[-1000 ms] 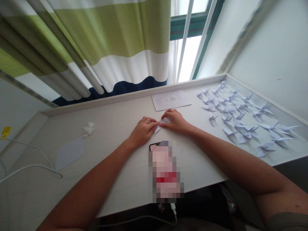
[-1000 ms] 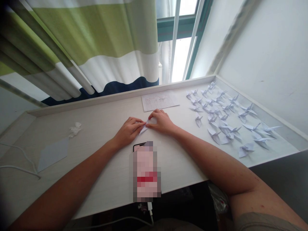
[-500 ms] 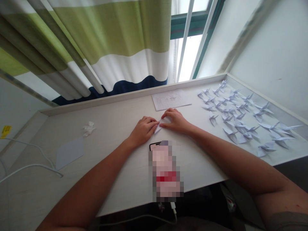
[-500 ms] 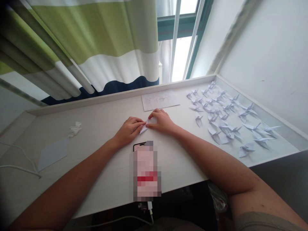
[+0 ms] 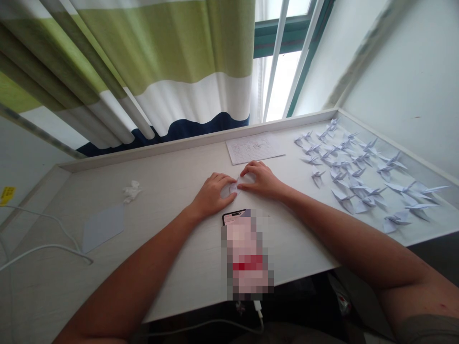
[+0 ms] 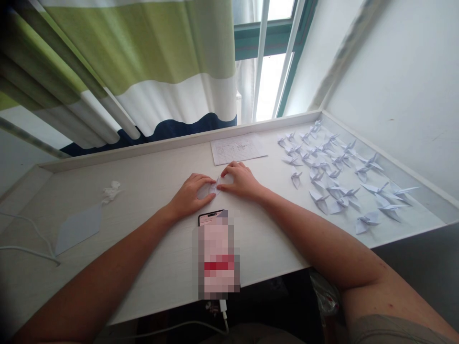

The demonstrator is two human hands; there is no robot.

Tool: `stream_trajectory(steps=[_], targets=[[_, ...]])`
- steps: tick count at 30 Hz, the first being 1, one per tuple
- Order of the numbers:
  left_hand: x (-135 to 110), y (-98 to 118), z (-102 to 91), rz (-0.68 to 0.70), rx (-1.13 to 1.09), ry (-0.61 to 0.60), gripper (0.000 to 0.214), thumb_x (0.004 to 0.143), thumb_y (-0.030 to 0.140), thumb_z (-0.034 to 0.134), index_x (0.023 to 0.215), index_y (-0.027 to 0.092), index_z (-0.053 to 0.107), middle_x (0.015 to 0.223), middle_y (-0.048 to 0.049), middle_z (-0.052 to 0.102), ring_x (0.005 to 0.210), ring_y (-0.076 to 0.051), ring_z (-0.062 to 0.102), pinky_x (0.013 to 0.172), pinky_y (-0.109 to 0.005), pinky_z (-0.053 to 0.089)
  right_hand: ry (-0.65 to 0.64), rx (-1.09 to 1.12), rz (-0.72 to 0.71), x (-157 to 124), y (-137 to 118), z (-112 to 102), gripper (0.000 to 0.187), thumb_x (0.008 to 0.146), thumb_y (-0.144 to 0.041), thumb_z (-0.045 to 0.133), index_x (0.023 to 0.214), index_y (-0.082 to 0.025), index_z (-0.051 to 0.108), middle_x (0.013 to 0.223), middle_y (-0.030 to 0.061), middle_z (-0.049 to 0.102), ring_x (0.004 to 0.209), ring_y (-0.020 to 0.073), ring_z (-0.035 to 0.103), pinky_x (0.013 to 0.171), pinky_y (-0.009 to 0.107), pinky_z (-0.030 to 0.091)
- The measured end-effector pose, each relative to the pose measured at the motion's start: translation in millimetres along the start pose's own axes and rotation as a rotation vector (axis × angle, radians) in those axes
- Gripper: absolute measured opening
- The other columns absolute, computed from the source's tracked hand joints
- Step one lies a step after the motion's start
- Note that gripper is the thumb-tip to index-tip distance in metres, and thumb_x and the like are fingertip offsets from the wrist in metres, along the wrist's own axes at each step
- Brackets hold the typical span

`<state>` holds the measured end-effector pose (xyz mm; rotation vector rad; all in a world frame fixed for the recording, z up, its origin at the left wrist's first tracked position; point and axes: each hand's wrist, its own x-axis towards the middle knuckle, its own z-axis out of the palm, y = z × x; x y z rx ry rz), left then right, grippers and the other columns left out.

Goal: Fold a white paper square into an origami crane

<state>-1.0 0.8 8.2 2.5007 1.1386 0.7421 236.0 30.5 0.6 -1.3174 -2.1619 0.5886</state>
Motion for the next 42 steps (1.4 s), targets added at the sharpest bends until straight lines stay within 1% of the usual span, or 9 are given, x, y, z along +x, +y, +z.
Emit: stream_trajectory(steps=[3, 9, 15, 20, 24, 28, 33, 38, 42], targets=[[0, 0, -0.3, 0.002, -0.009, 0.002, 0.018, 0.093, 0.027, 0.072, 0.11, 0.022, 0.072, 0.118, -0.0085, 0.074, 0.116, -0.03, 0.063, 0.106, -0.051, 0.053, -0.006, 0.002, 0.004, 0, -1, -1, 0.031, 0.08, -0.047, 0.085, 0.1, -0.025, 0.077, 0.119, 0.01, 0.067, 0.117, 0.0346, 0.061, 0.106, 0.052, 0.048], [-2, -1, -0.4, 0.078, 0.067, 0.034, 0.021, 0.096, 0.031, 0.071, 0.114, 0.022, 0.078, 0.119, -0.0102, 0.072, 0.118, -0.03, 0.06, 0.106, -0.05, 0.052, -0.005, -0.019, 0.006, -1, -4, -2, 0.031, 0.083, -0.048, 0.083, 0.1, -0.024, 0.076, 0.118, 0.0109, 0.068, 0.117, 0.0348, 0.061, 0.104, 0.051, 0.049], [-5, 5, 3.4, 0.12, 0.231, 0.018, 0.021, 0.103, 0.029, 0.063, 0.111, 0.02, 0.08, 0.113, -0.0097, 0.077, 0.109, -0.027, 0.065, 0.092, -0.044, 0.054, 0.051, -0.012, -0.008, 0, 2, 2, 0.031, 0.079, -0.044, 0.087, 0.098, -0.023, 0.076, 0.113, 0.0099, 0.067, 0.113, 0.033, 0.062, 0.105, 0.05, 0.05], [-5, 6, 6.1, 0.15, 0.281, 0.019, 0.022, 0.106, 0.025, 0.059, 0.108, 0.02, 0.08, 0.116, -0.0082, 0.081, 0.113, -0.027, 0.068, 0.094, -0.045, 0.054, 0.088, -0.013, 0.026, -2, 3, 4, 0.044, 0.078, -0.043, 0.088, 0.117, -0.023, 0.076, 0.121, 0.0126, 0.065, 0.121, 0.0364, 0.059, 0.11, 0.055, 0.049], [-4, 6, 7.7, 0.198, 0.258, 0.025, 0.025, 0.107, 0.018, 0.055, 0.116, 0.016, 0.078, 0.118, -0.011, 0.08, 0.112, -0.027, 0.069, 0.096, -0.045, 0.057, 0.079, -0.014, -0.104, -3, 3, 4, 0.045, 0.087, -0.038, 0.082, 0.131, -0.03, 0.075, 0.131, 0.0111, 0.064, 0.125, 0.0344, 0.059, 0.114, 0.056, 0.047], [-4, 8, 7.0, 0.24, 0.235, 0.004, 0.027, 0.106, 0.016, 0.052, 0.116, 0.014, 0.077, 0.12, -0.0139, 0.078, 0.112, -0.027, 0.069, 0.1, -0.047, 0.058, 0.07, -0.031, -0.152, -2, 6, 5, 0.03, 0.09, -0.038, 0.081, 0.119, -0.031, 0.082, 0.138, 0.0098, 0.065, 0.129, 0.0355, 0.057, 0.114, 0.059, 0.047], [-3, 7, 3.4, 0.287, 0.2, -0.029, 0.024, 0.105, 0.02, 0.055, 0.114, 0.014, 0.077, 0.124, -0.014, 0.077, 0.114, -0.028, 0.07, 0.101, -0.047, 0.058, 0.071, -0.005, -0.063, -1, 9, 5, 0.041, 0.086, -0.048, 0.085, 0.118, -0.024, 0.081, 0.127, 0.0139, 0.068, 0.126, 0.0365, 0.06, 0.114, 0.057, 0.048], [-2, 3, 0.8, 0.29, 0.176, -0.054, 0.027, 0.108, 0.024, 0.053, 0.118, 0.018, 0.077, 0.124, -0.0116, 0.078, 0.111, -0.026, 0.07, 0.097, -0.046, 0.059, 0.056, 0.014, -0.034, -1, 8, 2, 0.036, 0.085, -0.047, 0.085, 0.113, -0.025, 0.081, 0.127, 0.0123, 0.068, 0.128, 0.0355, 0.059, 0.115, 0.054, 0.047], [-1, 2, 1.0, 0.3, 0.197, -0.067, 0.028, 0.109, 0.025, 0.052, 0.118, 0.019, 0.078, 0.121, -0.0104, 0.079, 0.111, -0.026, 0.07, 0.096, -0.044, 0.058, 0.083, 0.001, 0.0, 0, 3, 3, 0.028, 0.093, -0.045, 0.075, 0.111, -0.023, 0.08, 0.125, 0.012, 0.07, 0.125, 0.0331, 0.061, 0.114, 0.051, 0.046]])
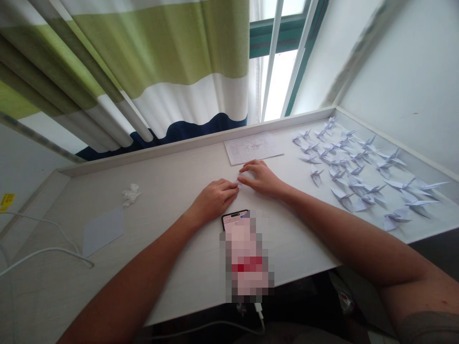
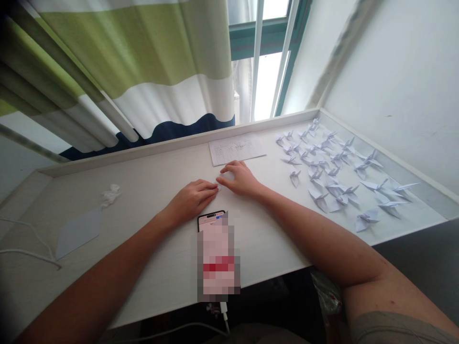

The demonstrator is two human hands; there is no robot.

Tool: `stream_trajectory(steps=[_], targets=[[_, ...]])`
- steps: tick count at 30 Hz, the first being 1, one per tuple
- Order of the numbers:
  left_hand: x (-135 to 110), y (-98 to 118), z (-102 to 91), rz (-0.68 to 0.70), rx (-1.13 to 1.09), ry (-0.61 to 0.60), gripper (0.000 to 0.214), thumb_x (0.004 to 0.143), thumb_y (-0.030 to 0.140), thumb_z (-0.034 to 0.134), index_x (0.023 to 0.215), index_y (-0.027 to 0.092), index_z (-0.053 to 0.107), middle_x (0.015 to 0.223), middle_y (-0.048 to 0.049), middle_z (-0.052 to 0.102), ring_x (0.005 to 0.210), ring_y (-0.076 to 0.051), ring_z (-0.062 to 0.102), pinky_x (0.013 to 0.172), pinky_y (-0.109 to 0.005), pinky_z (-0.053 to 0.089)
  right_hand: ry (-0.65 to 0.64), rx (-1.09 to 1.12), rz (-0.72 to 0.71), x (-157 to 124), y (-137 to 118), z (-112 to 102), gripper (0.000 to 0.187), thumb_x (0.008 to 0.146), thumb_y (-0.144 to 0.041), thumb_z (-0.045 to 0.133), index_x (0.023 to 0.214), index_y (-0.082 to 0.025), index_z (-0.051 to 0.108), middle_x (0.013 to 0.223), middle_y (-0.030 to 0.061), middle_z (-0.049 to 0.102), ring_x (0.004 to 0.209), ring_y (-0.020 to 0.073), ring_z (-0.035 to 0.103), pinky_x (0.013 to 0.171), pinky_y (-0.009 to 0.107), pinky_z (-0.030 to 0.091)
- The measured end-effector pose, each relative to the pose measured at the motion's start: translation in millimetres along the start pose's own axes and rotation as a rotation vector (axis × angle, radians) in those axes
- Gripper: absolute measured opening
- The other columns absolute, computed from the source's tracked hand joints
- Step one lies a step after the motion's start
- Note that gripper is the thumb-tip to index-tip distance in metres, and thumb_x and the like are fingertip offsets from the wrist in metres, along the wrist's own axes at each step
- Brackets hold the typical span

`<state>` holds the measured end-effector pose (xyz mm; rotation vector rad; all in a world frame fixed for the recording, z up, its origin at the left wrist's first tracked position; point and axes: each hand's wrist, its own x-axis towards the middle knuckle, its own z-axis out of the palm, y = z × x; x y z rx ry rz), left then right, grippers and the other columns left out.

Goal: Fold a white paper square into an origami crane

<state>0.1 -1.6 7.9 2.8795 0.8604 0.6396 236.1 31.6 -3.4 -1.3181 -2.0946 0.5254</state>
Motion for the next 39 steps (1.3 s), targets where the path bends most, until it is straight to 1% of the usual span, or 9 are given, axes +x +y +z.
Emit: stream_trajectory(steps=[6, 15, 19, 21, 23, 27, 30, 34, 39], targets=[[1, 0, 0.3, 0.012, 0.006, -0.019, 0.03, 0.109, 0.023, 0.05, 0.114, 0.017, 0.078, 0.117, -0.0108, 0.079, 0.11, -0.026, 0.07, 0.097, -0.045, 0.059, 0.052, -0.189, 0.143, 4, -17, 9, 0.04, 0.09, -0.047, 0.076, 0.119, -0.019, 0.072, 0.129, 0.015, 0.065, 0.126, 0.037, 0.057, 0.108, 0.052, 0.048], [2, 1, -2.7, 0.013, 0.025, -0.032, 0.03, 0.109, 0.023, 0.05, 0.112, 0.016, 0.079, 0.119, -0.0102, 0.079, 0.106, -0.025, 0.07, 0.095, -0.044, 0.059, 0.061, -0.19, 0.153, 8, -13, 10, 0.036, 0.09, -0.046, 0.075, 0.117, -0.023, 0.072, 0.127, 0.0129, 0.064, 0.125, 0.0367, 0.057, 0.107, 0.054, 0.046], [1, 1, -1.9, -0.011, 0.011, -0.042, 0.032, 0.109, 0.024, 0.049, 0.113, 0.017, 0.08, 0.12, -0.0113, 0.079, 0.107, -0.027, 0.07, 0.094, -0.046, 0.059, 0.077, -0.081, 0.108, 11, -2, 6, 0.03, 0.087, -0.046, 0.077, 0.107, -0.024, 0.077, 0.122, 0.0126, 0.068, 0.122, 0.0376, 0.058, 0.107, 0.057, 0.046], [0, 1, -0.4, -0.026, -0.009, -0.032, 0.031, 0.109, 0.024, 0.049, 0.113, 0.019, 0.08, 0.122, -0.0106, 0.079, 0.109, -0.027, 0.069, 0.095, -0.047, 0.058, 0.102, 0.034, 0.067, 12, 5, 1, 0.023, 0.097, -0.042, 0.064, 0.1, -0.024, 0.079, 0.115, 0.0116, 0.071, 0.118, 0.0337, 0.062, 0.109, 0.056, 0.046], [-1, 1, 1.2, -0.042, -0.033, -0.012, 0.029, 0.108, 0.024, 0.051, 0.114, 0.021, 0.08, 0.124, -0.0104, 0.077, 0.113, -0.027, 0.067, 0.098, -0.047, 0.057, 0.115, 0.094, 0.059, 11, 10, -3, 0.027, 0.099, -0.038, 0.057, 0.092, -0.023, 0.079, 0.112, 0.0114, 0.073, 0.115, 0.0323, 0.063, 0.109, 0.055, 0.047], [-4, 0, 2.3, -0.112, -0.059, 0.061, 0.027, 0.104, 0.028, 0.059, 0.119, 0.024, 0.081, 0.129, -0.0128, 0.07, 0.12, -0.029, 0.06, 0.103, -0.049, 0.055, 0.025, 0.041, -0.032, 5, 9, -5, 0.014, 0.09, -0.032, 0.069, 0.091, -0.025, 0.081, 0.115, 0.0094, 0.074, 0.117, 0.0329, 0.062, 0.113, 0.056, 0.044], [-5, -1, 1.2, -0.16, -0.081, 0.067, 0.026, 0.102, 0.032, 0.063, 0.119, 0.026, 0.082, 0.126, -0.0128, 0.068, 0.119, -0.03, 0.058, 0.104, -0.05, 0.055, -0.016, 0.046, -0.028, 2, 3, -3, 0.014, 0.085, -0.035, 0.076, 0.094, -0.026, 0.08, 0.117, 0.0088, 0.074, 0.121, 0.0343, 0.061, 0.113, 0.059, 0.043], [-4, -1, 1.4, -0.18, -0.162, 0.061, 0.028, 0.102, 0.034, 0.062, 0.124, 0.028, 0.079, 0.125, -0.0109, 0.069, 0.118, -0.029, 0.06, 0.106, -0.051, 0.053, -0.031, 0.215, -0.002, 2, 0, -5, 0.014, 0.084, -0.035, 0.077, 0.093, -0.025, 0.077, 0.105, 0.0074, 0.077, 0.108, 0.0296, 0.068, 0.106, 0.055, 0.049], [-2, -8, 7.6, -0.433, -0.498, 0.247, 0.039, 0.101, 0.034, 0.062, 0.137, 0.019, 0.061, 0.129, -0.0133, 0.072, 0.108, -0.022, 0.071, 0.101, -0.044, 0.057, -0.068, 0.5, -0.002, 3, -4, -9, 0.017, 0.085, -0.037, 0.076, 0.092, -0.021, 0.074, 0.097, 0.0067, 0.078, 0.091, 0.0223, 0.071, 0.092, 0.045, 0.058]])
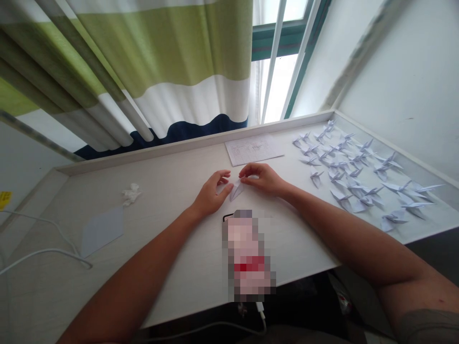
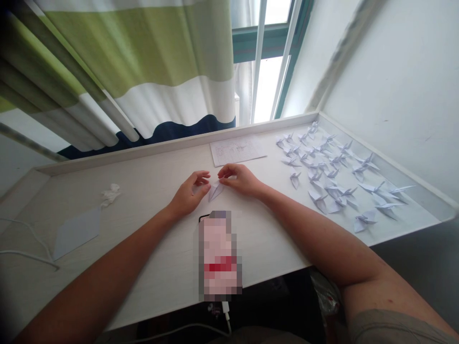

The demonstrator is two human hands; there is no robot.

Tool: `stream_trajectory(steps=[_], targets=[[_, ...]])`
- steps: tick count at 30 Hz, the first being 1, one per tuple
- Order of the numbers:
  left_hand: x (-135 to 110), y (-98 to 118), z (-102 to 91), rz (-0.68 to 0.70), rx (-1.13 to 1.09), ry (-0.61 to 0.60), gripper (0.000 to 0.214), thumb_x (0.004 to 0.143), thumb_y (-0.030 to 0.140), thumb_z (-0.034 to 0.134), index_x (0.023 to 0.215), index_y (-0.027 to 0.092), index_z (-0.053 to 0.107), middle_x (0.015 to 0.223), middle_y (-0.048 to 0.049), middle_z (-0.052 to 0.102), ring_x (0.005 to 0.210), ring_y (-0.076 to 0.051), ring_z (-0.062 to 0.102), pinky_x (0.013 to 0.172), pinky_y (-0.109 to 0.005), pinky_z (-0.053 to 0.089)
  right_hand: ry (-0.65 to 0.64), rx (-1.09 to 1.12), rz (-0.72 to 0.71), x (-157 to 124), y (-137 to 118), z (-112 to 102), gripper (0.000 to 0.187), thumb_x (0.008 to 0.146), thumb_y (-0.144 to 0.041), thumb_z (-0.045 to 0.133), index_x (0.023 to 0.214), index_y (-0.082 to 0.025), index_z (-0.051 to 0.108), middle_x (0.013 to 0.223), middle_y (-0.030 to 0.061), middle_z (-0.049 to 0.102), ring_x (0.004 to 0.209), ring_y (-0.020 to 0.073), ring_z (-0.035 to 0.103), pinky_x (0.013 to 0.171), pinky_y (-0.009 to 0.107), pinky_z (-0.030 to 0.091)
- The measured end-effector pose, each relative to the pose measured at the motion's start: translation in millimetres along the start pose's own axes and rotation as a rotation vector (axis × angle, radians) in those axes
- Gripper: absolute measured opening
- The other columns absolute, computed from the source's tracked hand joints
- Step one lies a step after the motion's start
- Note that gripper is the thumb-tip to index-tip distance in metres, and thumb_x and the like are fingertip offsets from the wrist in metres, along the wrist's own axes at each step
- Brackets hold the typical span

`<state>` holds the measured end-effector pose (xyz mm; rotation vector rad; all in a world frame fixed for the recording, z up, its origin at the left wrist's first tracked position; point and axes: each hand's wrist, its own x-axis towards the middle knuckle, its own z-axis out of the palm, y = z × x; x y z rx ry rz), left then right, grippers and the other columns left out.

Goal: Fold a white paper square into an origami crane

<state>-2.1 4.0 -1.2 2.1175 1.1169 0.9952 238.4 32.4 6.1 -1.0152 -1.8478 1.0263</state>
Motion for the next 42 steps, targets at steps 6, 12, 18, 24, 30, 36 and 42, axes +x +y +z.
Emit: stream_trajectory(steps=[6, 12, 18, 24, 30, 36, 42], targets=[[2, 3, -2.5, -0.191, -0.215, -0.095, 0.044, 0.093, 0.043, 0.075, 0.128, 0.017, 0.068, 0.119, -0.0139, 0.079, 0.113, -0.027, 0.075, 0.104, -0.044, 0.056, 0.063, 0.112, -0.063, -4, -15, 10, 0.023, 0.086, -0.041, 0.079, 0.098, -0.022, 0.072, 0.1, 0.0053, 0.077, 0.086, 0.0198, 0.071, 0.09, 0.045, 0.061], [4, 12, -4.2, -0.315, -0.508, -0.096, 0.049, 0.083, 0.058, 0.085, 0.104, 0.015, 0.075, 0.099, -0.0131, 0.084, 0.097, -0.028, 0.08, 0.093, -0.041, 0.059, 0.205, 0.065, -0.105, -7, -21, 16, 0.036, 0.085, -0.043, 0.082, 0.114, -0.025, 0.07, 0.116, 0.0082, 0.077, 0.108, 0.0251, 0.072, 0.098, 0.048, 0.06], [4, 16, -0.2, -0.333, -0.574, -0.07, 0.049, 0.079, 0.06, 0.087, 0.092, 0.015, 0.075, 0.097, -0.0128, 0.084, 0.091, -0.026, 0.08, 0.088, -0.038, 0.059, 0.04, 0.206, -0.001, -9, -21, 22, 0.037, 0.083, -0.051, 0.084, 0.102, -0.021, 0.072, 0.09, 0.004, 0.078, 0.08, 0.0199, 0.075, 0.084, 0.042, 0.062], [5, 21, -2.7, -0.309, -0.587, -0.116, 0.046, 0.076, 0.057, 0.09, 0.091, 0.016, 0.076, 0.091, -0.0097, 0.084, 0.088, -0.024, 0.078, 0.081, -0.034, 0.058, 0.006, 0.266, 0.03, -11, -28, 24, 0.041, 0.079, -0.057, 0.087, 0.076, -0.02, 0.068, 0.076, 0.0021, 0.077, 0.073, 0.0184, 0.074, 0.076, 0.038, 0.06], [4, 21, -4.4, -0.324, -0.593, -0.122, 0.044, 0.079, 0.057, 0.087, 0.085, 0.015, 0.076, 0.084, -0.0095, 0.082, 0.084, -0.024, 0.078, 0.075, -0.032, 0.056, 0.028, 0.277, 0.009, -11, -30, 23, 0.034, 0.084, -0.052, 0.084, 0.08, -0.02, 0.071, 0.082, 0.0023, 0.076, 0.073, 0.0169, 0.072, 0.075, 0.037, 0.059], [3, 23, -5.9, -0.295, -0.465, -0.193, 0.043, 0.079, 0.056, 0.086, 0.085, 0.014, 0.081, 0.086, -0.0102, 0.083, 0.077, -0.022, 0.076, 0.071, -0.031, 0.056, 0.011, 0.277, -0.012, -13, -32, 23, 0.028, 0.086, -0.047, 0.081, 0.082, -0.02, 0.075, 0.082, 0.0028, 0.078, 0.073, 0.0165, 0.07, 0.072, 0.035, 0.059], [3, 26, -5.4, -0.249, -0.406, -0.213, 0.051, 0.085, 0.065, 0.078, 0.093, 0.016, 0.087, 0.091, -0.0082, 0.084, 0.084, -0.025, 0.077, 0.076, -0.034, 0.059, -0.06, 0.298, -0.025, -15, -33, 24, 0.031, 0.086, -0.049, 0.081, 0.08, -0.02, 0.073, 0.074, 0.0006, 0.076, 0.064, 0.0151, 0.069, 0.072, 0.037, 0.06]])
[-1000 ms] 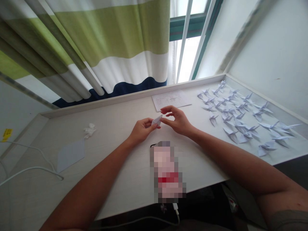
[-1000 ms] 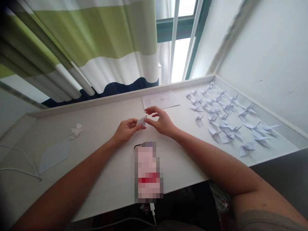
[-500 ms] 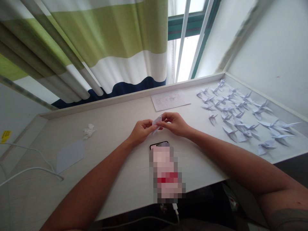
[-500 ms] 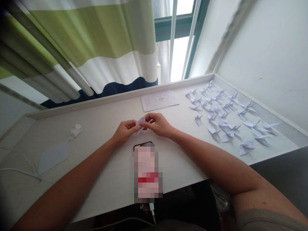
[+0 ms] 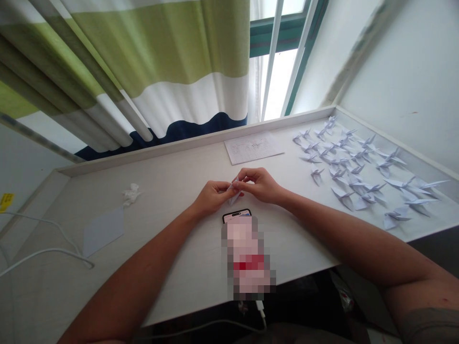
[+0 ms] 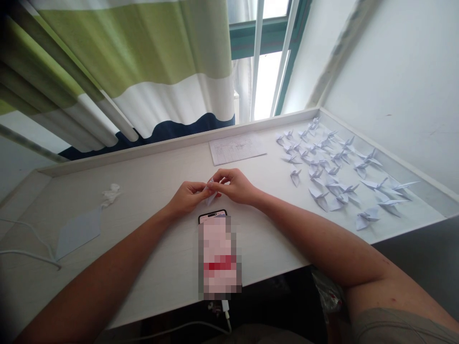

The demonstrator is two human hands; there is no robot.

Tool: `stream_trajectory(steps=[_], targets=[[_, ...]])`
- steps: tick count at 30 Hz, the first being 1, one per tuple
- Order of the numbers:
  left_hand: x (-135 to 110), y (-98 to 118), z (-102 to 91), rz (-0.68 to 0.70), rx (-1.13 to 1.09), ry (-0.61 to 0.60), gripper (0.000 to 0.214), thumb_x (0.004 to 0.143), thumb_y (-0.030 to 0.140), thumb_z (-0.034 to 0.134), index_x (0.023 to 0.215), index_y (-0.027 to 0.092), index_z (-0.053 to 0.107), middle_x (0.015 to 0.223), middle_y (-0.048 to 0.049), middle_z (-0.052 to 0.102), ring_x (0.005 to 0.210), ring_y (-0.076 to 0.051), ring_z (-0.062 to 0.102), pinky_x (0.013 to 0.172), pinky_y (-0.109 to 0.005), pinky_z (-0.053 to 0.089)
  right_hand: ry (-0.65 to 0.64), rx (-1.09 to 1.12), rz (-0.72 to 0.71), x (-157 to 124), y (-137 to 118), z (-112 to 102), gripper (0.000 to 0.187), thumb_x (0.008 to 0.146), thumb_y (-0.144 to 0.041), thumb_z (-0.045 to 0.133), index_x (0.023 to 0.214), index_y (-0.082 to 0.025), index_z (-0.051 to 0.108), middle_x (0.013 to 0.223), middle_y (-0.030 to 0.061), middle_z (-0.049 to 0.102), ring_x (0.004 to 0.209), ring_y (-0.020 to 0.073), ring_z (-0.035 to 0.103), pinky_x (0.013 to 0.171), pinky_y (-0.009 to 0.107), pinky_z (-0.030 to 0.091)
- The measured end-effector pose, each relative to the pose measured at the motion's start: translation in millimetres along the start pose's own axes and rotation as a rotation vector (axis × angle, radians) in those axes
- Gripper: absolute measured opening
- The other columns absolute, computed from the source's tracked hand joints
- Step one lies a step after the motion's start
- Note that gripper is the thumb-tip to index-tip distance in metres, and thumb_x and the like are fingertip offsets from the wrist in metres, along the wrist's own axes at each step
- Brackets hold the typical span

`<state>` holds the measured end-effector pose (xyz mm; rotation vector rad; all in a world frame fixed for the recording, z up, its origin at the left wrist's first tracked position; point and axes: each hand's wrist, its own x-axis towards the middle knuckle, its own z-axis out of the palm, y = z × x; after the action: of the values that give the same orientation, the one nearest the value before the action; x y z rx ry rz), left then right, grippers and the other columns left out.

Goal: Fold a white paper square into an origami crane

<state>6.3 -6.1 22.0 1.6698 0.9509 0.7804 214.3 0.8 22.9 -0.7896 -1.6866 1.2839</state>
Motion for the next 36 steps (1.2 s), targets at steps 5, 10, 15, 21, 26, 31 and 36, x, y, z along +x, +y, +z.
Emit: stream_trajectory(steps=[5, 10, 15, 21, 26, 31, 36], targets=[[-1, -1, 0.5, 0.01, 0.009, 0.004, 0.053, 0.084, 0.068, 0.079, 0.089, 0.015, 0.087, 0.084, -0.0082, 0.083, 0.075, -0.022, 0.074, 0.07, -0.032, 0.056, 0.106, -0.149, -0.083, -1, 1, 1, 0.02, 0.087, -0.038, 0.08, 0.095, -0.022, 0.071, 0.087, 0.0016, 0.075, 0.077, 0.0173, 0.07, 0.079, 0.039, 0.061], [-2, 0, 3.2, -0.034, -0.006, 0.072, 0.059, 0.081, 0.071, 0.079, 0.086, 0.012, 0.086, 0.083, -0.0108, 0.082, 0.071, -0.021, 0.073, 0.064, -0.028, 0.053, 0.191, -0.314, -0.229, -1, 5, 0, 0.019, 0.087, -0.032, 0.08, 0.091, -0.024, 0.063, 0.09, 0.001, 0.071, 0.082, 0.0184, 0.066, 0.078, 0.039, 0.059], [-1, -1, 3.2, 0.004, 0.019, 0.05, 0.062, 0.081, 0.073, 0.077, 0.083, 0.012, 0.085, 0.081, -0.01, 0.082, 0.072, -0.021, 0.073, 0.066, -0.028, 0.054, 0.1, -0.301, -0.219, 0, 8, -3, 0.009, 0.091, -0.028, 0.077, 0.089, -0.024, 0.069, 0.092, 0.002, 0.071, 0.087, 0.0193, 0.068, 0.08, 0.039, 0.058], [-2, -3, 2.8, -0.006, -0.006, 0.03, 0.06, 0.083, 0.07, 0.078, 0.093, 0.011, 0.086, 0.09, -0.0117, 0.084, 0.079, -0.024, 0.077, 0.073, -0.032, 0.059, 0.088, -0.292, -0.255, 0, 7, -4, 0.009, 0.091, -0.03, 0.078, 0.084, -0.024, 0.074, 0.094, 0.003, 0.072, 0.089, 0.0202, 0.067, 0.085, 0.041, 0.056], [-2, -3, 3.1, -0.02, -0.048, 0.01, 0.058, 0.083, 0.068, 0.079, 0.092, 0.011, 0.085, 0.091, -0.0127, 0.084, 0.084, -0.026, 0.079, 0.077, -0.033, 0.061, 0.09, -0.239, -0.257, 1, 11, -5, 0.012, 0.091, -0.032, 0.078, 0.083, -0.024, 0.074, 0.097, 0.0032, 0.071, 0.091, 0.0206, 0.068, 0.09, 0.042, 0.055], [-2, -3, 2.0, -0.013, -0.049, 0.007, 0.057, 0.084, 0.068, 0.079, 0.089, 0.012, 0.085, 0.088, -0.0113, 0.084, 0.083, -0.025, 0.079, 0.076, -0.032, 0.061, 0.064, -0.195, -0.232, 1, 10, -5, 0.01, 0.091, -0.032, 0.079, 0.084, -0.024, 0.076, 0.098, 0.0038, 0.072, 0.094, 0.021, 0.068, 0.092, 0.042, 0.053], [-3, -3, 0.3, -0.026, -0.055, -0.009, 0.054, 0.085, 0.065, 0.08, 0.094, 0.013, 0.086, 0.091, -0.0109, 0.084, 0.083, -0.024, 0.079, 0.078, -0.033, 0.061, 0.043, -0.191, -0.206, 1, 8, -5, 0.009, 0.091, -0.031, 0.076, 0.086, -0.024, 0.076, 0.098, 0.0036, 0.073, 0.094, 0.021, 0.067, 0.09, 0.043, 0.053]])
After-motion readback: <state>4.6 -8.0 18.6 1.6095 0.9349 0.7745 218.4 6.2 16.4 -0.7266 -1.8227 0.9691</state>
